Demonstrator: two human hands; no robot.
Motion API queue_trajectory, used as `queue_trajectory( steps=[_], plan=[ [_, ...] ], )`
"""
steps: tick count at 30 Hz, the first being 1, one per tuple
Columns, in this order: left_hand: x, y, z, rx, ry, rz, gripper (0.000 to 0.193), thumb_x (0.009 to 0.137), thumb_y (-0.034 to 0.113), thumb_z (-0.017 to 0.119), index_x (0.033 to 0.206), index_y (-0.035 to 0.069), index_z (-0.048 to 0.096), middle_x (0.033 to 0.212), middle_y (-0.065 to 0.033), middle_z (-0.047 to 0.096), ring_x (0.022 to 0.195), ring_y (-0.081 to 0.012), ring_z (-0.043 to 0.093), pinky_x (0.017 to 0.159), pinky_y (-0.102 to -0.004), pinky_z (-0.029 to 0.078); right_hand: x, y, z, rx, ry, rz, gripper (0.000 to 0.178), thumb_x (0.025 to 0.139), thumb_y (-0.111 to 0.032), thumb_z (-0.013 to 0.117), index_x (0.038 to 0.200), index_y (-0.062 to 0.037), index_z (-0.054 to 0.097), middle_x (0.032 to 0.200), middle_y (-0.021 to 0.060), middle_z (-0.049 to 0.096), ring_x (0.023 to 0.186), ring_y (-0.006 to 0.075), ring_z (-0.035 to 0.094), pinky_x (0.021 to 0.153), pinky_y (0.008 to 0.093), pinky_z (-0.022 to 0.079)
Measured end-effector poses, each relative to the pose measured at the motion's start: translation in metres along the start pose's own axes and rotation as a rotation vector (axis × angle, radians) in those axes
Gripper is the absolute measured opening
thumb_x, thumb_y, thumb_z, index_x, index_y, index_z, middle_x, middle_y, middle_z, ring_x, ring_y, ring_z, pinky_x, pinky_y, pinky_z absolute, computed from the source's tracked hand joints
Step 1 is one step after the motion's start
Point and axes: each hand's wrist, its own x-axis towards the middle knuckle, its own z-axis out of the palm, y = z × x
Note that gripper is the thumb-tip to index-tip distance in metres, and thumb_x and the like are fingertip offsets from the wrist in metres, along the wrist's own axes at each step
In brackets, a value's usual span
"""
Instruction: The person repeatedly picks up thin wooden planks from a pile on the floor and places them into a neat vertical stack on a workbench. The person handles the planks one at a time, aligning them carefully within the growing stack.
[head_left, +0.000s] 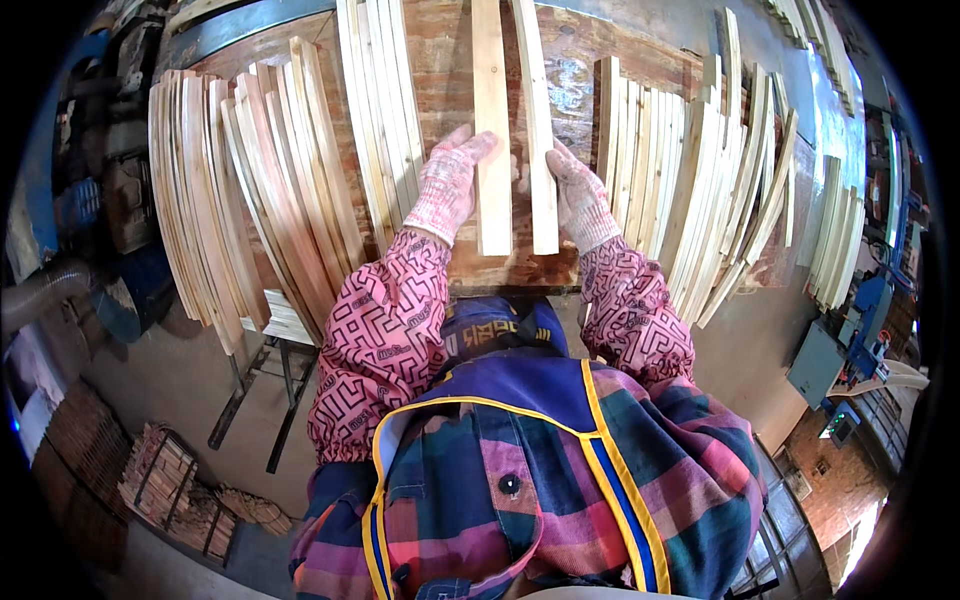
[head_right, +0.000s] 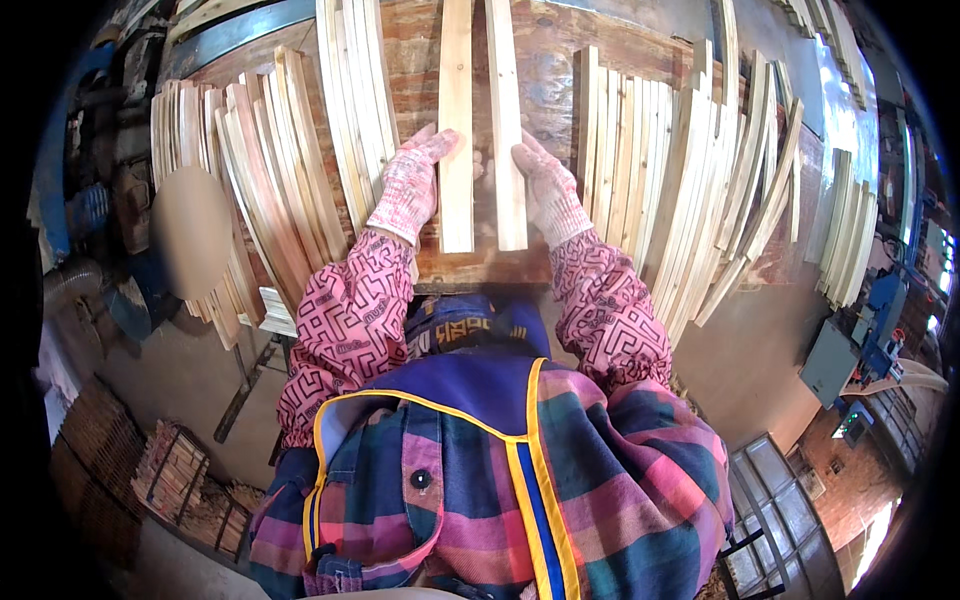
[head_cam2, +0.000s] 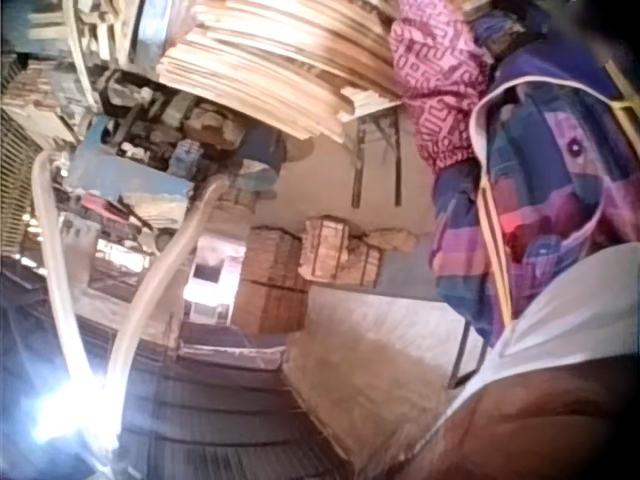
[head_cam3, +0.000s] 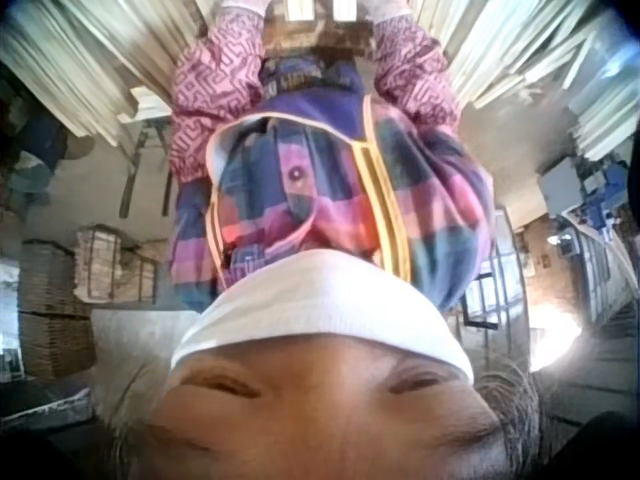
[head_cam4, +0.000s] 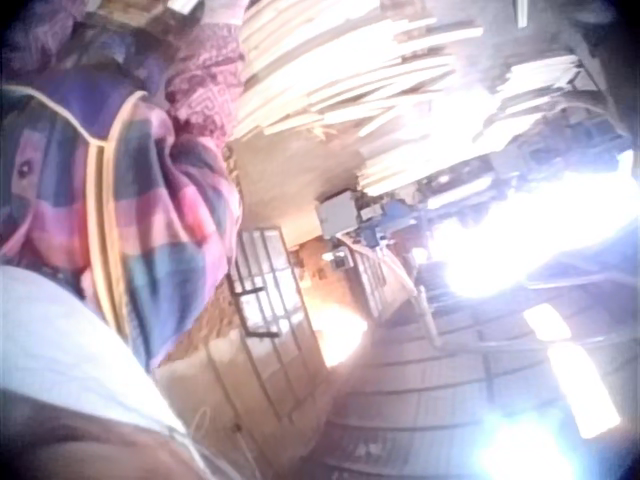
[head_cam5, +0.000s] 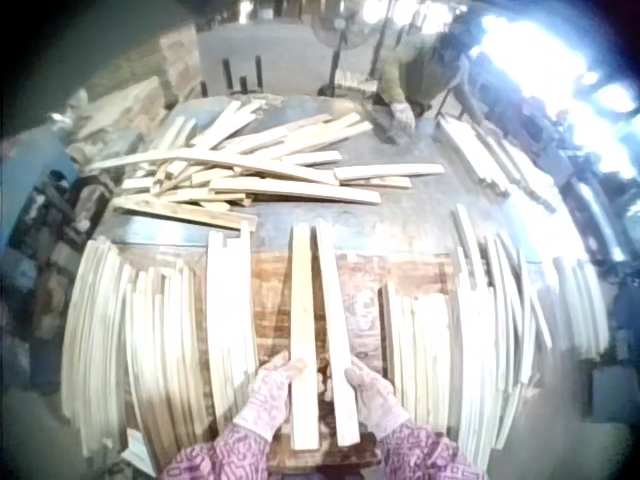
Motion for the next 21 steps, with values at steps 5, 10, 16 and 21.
queue_trajectory(
  steps=[5, 10, 16, 21],
  plan=[
    [-0.012, 0.002, -0.001, -0.007, -0.085, 0.026, 0.039, 0.089, 0.006, 0.068, 0.126, -0.002, 0.055, 0.105, -0.0178, 0.068, 0.080, -0.0305, 0.071, 0.071, -0.0419, 0.062, 0.008, 0.010, -0.001, 0.136, -0.078, 0.033, 0.055, 0.096, -0.006, 0.055, 0.148, -0.0028, 0.038, 0.120, 0.0160, 0.060, 0.102, 0.0291, 0.063, 0.086, 0.0407, 0.059],
    [-0.025, 0.012, -0.007, 0.108, -0.002, 0.249, 0.049, 0.090, 0.005, 0.066, 0.136, -0.002, 0.050, 0.109, -0.0161, 0.068, 0.090, -0.0253, 0.070, 0.077, -0.0372, 0.062, 0.025, 0.039, 0.001, -1.285, 0.169, -0.144, 0.066, 0.092, -0.018, 0.062, 0.151, -0.0042, 0.035, 0.144, 0.0208, 0.052, 0.131, 0.0312, 0.052, 0.113, 0.0356, 0.039],
    [-0.021, 0.030, -0.078, 0.595, 0.366, 0.676, 0.052, 0.083, 0.011, 0.071, 0.132, -0.002, 0.057, 0.140, -0.0143, 0.051, 0.121, -0.0243, 0.056, 0.105, -0.0335, 0.043, 0.032, 0.059, 0.046, -1.631, -0.267, 0.077, 0.071, 0.093, -0.039, 0.060, 0.153, -0.0117, 0.035, 0.149, 0.0170, 0.046, 0.135, 0.0319, 0.047, 0.113, 0.0400, 0.037],
    [-0.067, 0.061, -0.035, 0.619, 0.411, 0.326, 0.060, 0.083, 0.010, 0.074, 0.136, -0.006, 0.052, 0.130, -0.0195, 0.062, 0.117, -0.0243, 0.060, 0.097, -0.0325, 0.051, 0.081, 0.008, 0.115, -1.909, -0.107, -1.015, 0.076, 0.080, -0.021, 0.069, 0.148, -0.0118, 0.037, 0.138, 0.0119, 0.050, 0.127, 0.0315, 0.048, 0.105, 0.0453, 0.039]
  ],
)
